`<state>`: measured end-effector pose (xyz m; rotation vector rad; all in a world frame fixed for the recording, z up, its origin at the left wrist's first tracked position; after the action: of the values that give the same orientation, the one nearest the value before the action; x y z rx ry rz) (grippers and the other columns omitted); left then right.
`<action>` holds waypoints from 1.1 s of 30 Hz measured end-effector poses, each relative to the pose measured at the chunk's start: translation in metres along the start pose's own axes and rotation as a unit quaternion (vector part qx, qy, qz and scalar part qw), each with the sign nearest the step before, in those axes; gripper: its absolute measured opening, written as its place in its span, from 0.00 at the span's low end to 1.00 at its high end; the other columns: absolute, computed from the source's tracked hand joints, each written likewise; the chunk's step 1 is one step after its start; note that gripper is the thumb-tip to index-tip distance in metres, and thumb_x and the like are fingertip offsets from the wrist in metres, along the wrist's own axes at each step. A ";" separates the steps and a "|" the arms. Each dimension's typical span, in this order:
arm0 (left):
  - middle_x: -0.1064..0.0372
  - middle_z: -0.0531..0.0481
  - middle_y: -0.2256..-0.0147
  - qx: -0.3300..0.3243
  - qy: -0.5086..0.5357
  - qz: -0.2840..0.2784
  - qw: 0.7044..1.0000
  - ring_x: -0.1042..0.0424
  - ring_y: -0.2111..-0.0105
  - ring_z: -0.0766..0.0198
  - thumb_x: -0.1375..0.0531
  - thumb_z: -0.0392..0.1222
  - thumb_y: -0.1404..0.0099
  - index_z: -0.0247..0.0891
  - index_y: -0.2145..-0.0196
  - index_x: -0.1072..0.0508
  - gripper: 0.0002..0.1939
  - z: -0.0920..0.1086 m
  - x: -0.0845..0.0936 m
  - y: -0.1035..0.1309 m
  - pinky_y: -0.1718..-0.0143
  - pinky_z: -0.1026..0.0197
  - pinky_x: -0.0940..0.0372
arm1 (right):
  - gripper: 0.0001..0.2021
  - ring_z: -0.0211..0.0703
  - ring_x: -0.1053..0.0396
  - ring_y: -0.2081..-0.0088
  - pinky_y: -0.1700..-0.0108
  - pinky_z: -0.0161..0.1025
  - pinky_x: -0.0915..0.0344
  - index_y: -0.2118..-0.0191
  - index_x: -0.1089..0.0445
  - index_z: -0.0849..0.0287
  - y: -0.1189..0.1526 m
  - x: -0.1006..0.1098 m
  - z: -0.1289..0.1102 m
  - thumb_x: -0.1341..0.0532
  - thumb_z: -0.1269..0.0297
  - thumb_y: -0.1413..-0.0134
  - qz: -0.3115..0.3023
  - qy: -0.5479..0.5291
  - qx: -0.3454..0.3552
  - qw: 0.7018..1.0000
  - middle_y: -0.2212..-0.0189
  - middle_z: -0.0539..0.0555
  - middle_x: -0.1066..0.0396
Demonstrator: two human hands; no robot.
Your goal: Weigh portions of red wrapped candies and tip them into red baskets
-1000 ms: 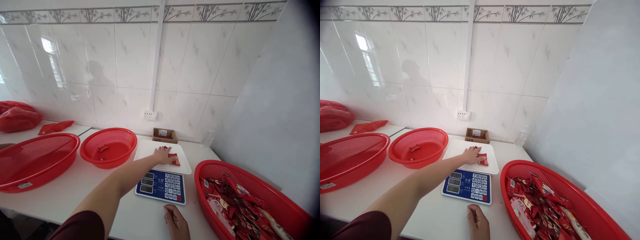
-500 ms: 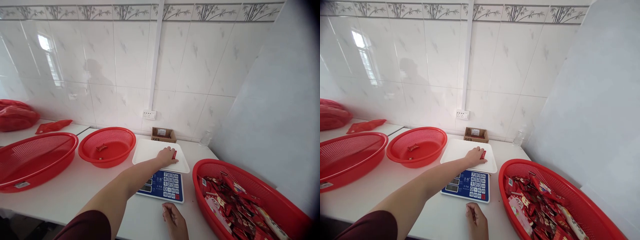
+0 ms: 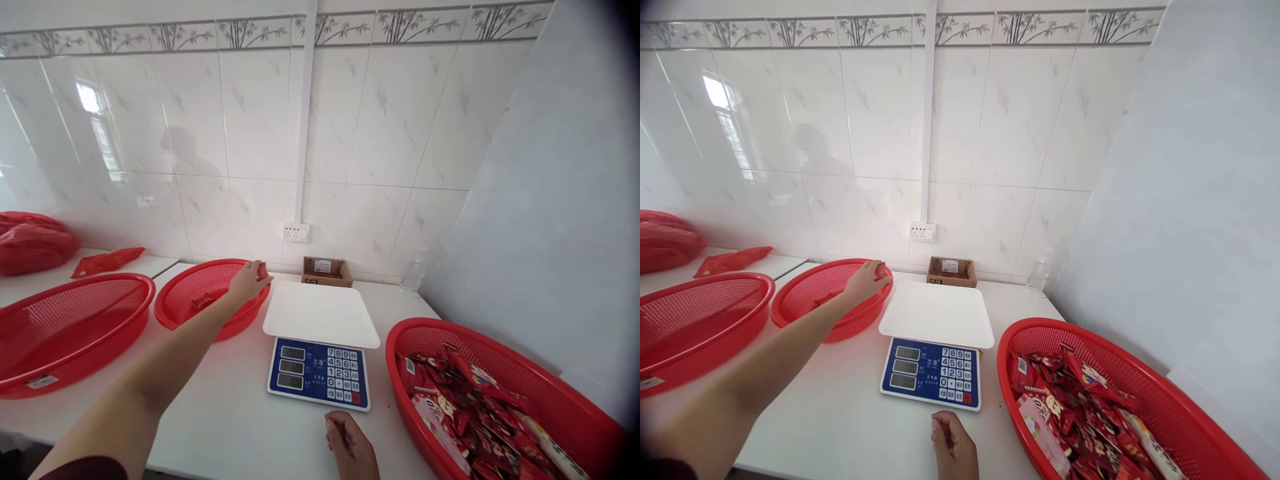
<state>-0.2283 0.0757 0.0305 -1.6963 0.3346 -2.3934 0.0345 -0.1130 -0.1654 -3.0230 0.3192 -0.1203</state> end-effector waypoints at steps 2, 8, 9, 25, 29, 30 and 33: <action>0.47 0.37 0.46 0.038 -0.007 -0.022 0.999 0.35 0.56 0.46 0.48 0.55 0.39 0.40 0.44 0.47 0.29 -0.030 0.001 0.009 0.67 0.54 0.37 | 0.20 0.37 0.40 0.79 0.76 0.31 0.40 0.74 0.30 0.58 0.001 -0.001 0.001 0.42 0.44 0.59 0.006 -0.002 0.000 1.000 0.83 0.48 0.37; 0.40 0.40 0.47 0.036 0.004 -0.045 0.998 0.38 0.51 0.46 0.49 0.54 0.37 0.41 0.47 0.40 0.24 -0.041 -0.010 0.048 0.59 0.52 0.38 | 0.17 0.38 0.38 0.76 0.73 0.31 0.39 0.72 0.30 0.58 -0.001 0.000 -0.005 0.43 0.48 0.56 -0.036 0.032 -0.006 0.999 0.80 0.49 0.35; 0.40 0.42 0.47 0.016 0.012 -0.026 0.999 0.41 0.48 0.49 0.52 0.52 0.36 0.42 0.47 0.41 0.22 -0.030 -0.012 0.058 0.55 0.53 0.40 | 0.16 0.38 0.37 0.76 0.73 0.31 0.39 0.72 0.30 0.58 -0.001 -0.001 -0.008 0.43 0.49 0.55 -0.048 0.044 -0.005 0.998 0.80 0.49 0.35; 0.30 0.51 0.71 -0.451 0.271 -0.269 0.807 0.31 0.72 0.63 0.49 0.41 0.36 0.43 0.55 0.35 0.12 0.131 -0.124 0.225 0.70 0.66 0.37 | 0.13 0.46 0.34 0.58 0.58 0.40 0.38 0.58 0.32 0.56 -0.023 0.139 -0.134 0.47 0.60 0.48 0.050 0.384 0.057 0.920 0.59 0.56 0.30; 0.32 0.50 0.70 -0.395 0.317 -0.311 0.805 0.32 0.72 0.66 0.48 0.40 0.37 0.41 0.57 0.32 0.11 0.123 -0.128 0.215 0.72 0.69 0.37 | 0.25 0.50 0.41 0.47 0.48 0.44 0.44 0.47 0.39 0.55 -0.051 0.172 -0.107 0.44 0.67 0.54 -0.058 0.517 -0.043 0.853 0.45 0.56 0.41; 0.32 0.50 0.69 -0.380 0.330 -0.318 0.803 0.32 0.72 0.66 0.47 0.39 0.37 0.41 0.57 0.32 0.11 0.121 -0.129 0.212 0.72 0.69 0.37 | 0.29 0.51 0.44 0.44 0.46 0.45 0.46 0.44 0.41 0.55 -0.055 0.174 -0.098 0.43 0.68 0.57 -0.093 0.535 -0.065 0.837 0.43 0.56 0.45; 0.32 0.50 0.68 -0.364 0.355 -0.339 0.792 0.32 0.70 0.66 0.46 0.38 0.39 0.40 0.57 0.32 0.12 0.119 -0.132 0.210 0.70 0.69 0.37 | 0.38 0.53 0.50 0.41 0.44 0.45 0.48 0.39 0.51 0.54 -0.065 0.176 -0.077 0.41 0.67 0.60 -0.168 0.549 -0.130 0.808 0.39 0.56 0.52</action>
<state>-0.0681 -0.0967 -0.1112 -1.0879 1.0133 -3.7867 0.2123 -0.0937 -0.0698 -2.8070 -0.1726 -1.9949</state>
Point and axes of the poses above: each hand's wrist, its own y-axis away from the middle knuckle, its own x-axis out of the back of the hand, z = x × y, the point moved 7 cm from there along -y, towards the middle knuckle
